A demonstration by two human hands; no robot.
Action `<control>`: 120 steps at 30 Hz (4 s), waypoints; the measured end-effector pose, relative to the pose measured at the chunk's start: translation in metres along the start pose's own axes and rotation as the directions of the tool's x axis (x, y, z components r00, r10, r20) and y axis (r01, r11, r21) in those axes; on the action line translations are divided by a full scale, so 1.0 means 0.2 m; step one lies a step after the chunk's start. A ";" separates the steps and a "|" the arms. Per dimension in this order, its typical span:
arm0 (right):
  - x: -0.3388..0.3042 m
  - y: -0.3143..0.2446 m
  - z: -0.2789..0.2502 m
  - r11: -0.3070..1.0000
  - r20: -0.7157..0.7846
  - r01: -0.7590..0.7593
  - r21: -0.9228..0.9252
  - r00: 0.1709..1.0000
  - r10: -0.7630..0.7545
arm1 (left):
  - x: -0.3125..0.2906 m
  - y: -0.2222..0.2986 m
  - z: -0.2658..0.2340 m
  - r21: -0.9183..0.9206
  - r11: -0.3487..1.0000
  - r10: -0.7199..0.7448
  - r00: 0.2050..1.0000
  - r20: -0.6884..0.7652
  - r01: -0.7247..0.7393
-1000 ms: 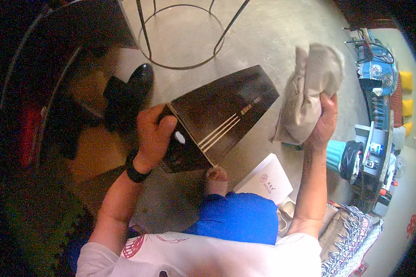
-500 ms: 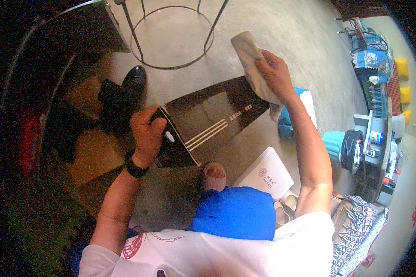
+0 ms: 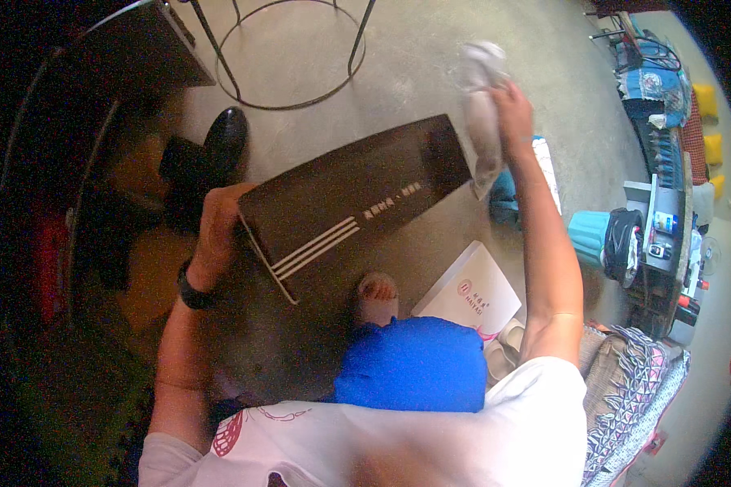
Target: The person wipes a pair of black boots with a cloth, cleaning the exterior and the sole before placing them back into a box.
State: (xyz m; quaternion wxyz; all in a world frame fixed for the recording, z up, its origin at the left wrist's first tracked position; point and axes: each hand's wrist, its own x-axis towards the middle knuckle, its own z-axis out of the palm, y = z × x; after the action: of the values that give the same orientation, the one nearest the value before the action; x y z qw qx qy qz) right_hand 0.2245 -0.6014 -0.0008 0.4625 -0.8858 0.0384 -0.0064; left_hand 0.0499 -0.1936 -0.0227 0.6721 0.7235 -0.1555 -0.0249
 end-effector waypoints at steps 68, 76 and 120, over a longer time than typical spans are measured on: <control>-0.50 -0.76 0.57 0.613 0.473 0.701 0.365 0.428 -0.770 | -0.11 0.53 -0.02 -0.327 0.724 -0.490 0.787 0.374 0.607; -0.23 0.19 0.15 0.907 -0.062 0.205 -0.368 0.968 -0.244 | -0.09 0.56 0.05 0.282 0.917 -0.399 0.665 0.631 0.283; -0.67 -0.66 0.62 0.987 0.975 -0.078 -0.141 0.164 0.152 | -0.30 -0.42 0.11 0.877 0.403 -0.096 0.942 0.323 -0.259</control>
State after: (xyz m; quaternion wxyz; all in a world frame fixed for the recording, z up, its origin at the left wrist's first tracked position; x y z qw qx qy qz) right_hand 0.1059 -0.4149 0.0398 0.3519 -0.6900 -0.2007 0.5998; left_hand 0.0039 -0.1948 -0.1177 0.1346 0.9482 -0.2871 -0.0208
